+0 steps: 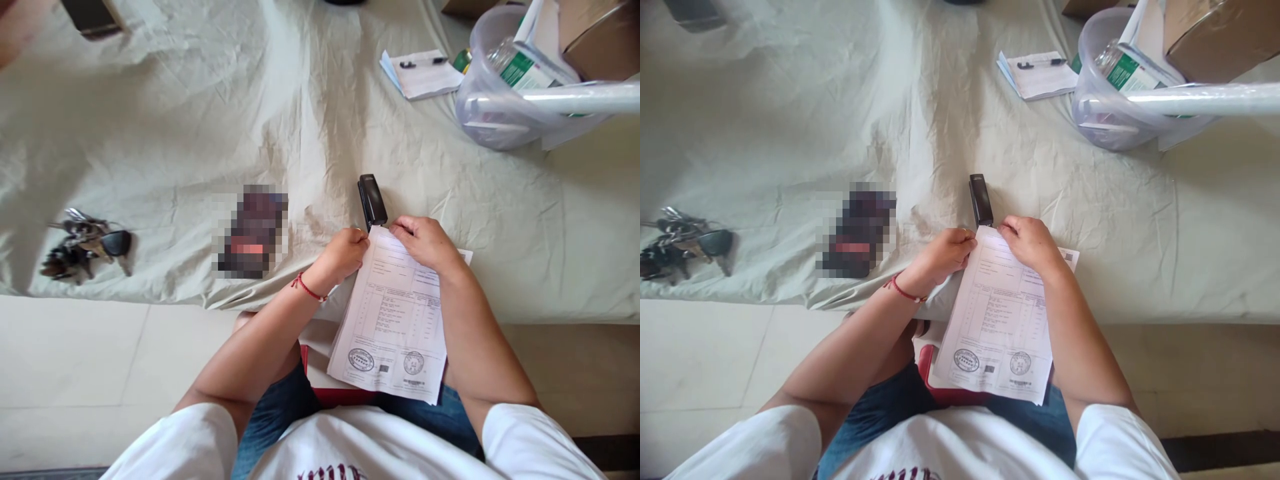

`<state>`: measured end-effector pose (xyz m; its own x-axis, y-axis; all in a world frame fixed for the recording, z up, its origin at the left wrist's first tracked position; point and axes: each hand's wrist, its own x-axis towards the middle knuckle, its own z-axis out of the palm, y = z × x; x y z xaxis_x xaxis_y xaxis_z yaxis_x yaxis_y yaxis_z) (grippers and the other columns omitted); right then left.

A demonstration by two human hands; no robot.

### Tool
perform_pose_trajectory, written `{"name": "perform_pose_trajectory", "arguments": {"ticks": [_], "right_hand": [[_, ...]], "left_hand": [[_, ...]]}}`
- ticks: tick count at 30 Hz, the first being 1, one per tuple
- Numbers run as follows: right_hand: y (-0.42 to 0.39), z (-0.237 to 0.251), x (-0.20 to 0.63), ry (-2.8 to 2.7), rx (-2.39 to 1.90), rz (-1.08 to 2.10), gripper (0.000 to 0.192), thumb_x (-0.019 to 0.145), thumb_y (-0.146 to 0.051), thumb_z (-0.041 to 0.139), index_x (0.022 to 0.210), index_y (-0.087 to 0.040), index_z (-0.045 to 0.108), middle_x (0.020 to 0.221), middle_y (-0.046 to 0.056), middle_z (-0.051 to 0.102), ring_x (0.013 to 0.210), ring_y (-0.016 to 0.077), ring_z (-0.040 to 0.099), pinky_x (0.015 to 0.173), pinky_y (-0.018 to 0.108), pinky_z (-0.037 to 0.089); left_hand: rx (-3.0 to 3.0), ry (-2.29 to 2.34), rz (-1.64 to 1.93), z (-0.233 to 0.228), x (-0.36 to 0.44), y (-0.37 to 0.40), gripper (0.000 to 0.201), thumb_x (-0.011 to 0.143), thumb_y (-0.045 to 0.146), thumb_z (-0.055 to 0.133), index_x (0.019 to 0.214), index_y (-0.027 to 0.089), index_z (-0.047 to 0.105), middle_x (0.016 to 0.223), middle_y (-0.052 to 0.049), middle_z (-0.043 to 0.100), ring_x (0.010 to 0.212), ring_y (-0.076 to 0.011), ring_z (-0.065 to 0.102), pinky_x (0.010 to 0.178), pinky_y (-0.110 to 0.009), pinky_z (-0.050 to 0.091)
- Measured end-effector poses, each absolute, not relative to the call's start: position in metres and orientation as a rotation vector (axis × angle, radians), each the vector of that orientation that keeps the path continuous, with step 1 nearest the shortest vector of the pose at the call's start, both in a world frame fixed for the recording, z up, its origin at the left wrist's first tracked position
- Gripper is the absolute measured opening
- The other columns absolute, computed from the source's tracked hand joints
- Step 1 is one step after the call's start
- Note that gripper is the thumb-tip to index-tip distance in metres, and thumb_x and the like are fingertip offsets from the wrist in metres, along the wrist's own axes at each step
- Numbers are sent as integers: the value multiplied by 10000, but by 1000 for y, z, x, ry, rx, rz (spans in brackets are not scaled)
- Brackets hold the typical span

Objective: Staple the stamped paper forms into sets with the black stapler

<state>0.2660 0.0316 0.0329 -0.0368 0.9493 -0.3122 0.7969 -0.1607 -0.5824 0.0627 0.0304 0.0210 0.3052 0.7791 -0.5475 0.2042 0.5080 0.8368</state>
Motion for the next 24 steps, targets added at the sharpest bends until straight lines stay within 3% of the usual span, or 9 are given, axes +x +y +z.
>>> {"name": "perform_pose_trajectory", "arguments": {"ticks": [2,7,16,24], "right_hand": [[32,34,268,-1895,-1993,998,298,1062,-347,609,780,-250,620,758,-2,663,787,198,593,775,346,412],[31,34,267,-1928,-1994,1026,363,1063,-354,591,722,-256,515,700,-12,582,733,185,529,761,350,404],[33,33,264,-1917,-2001,1068,254,1048,-319,612,809,-246,655,733,-6,650,760,196,595,782,340,443],[44,35,259,-1995,-2045,1079,239,1063,-281,633,867,-232,761,858,33,791,858,218,708,828,341,491]], "left_hand": [[1028,1244,470,19,62,30,495,1101,19,526,660,233,455,601,51,371,561,-116,364,574,-325,244],[1029,1234,473,18,62,29,483,1097,30,515,673,243,425,603,54,361,546,-115,352,566,-327,231],[1379,1368,397,20,56,31,435,1078,101,575,669,241,531,633,32,479,647,-170,420,681,-372,278],[1570,1441,446,24,56,37,587,1015,53,596,569,274,284,620,51,273,674,-187,256,737,-410,236]]}}
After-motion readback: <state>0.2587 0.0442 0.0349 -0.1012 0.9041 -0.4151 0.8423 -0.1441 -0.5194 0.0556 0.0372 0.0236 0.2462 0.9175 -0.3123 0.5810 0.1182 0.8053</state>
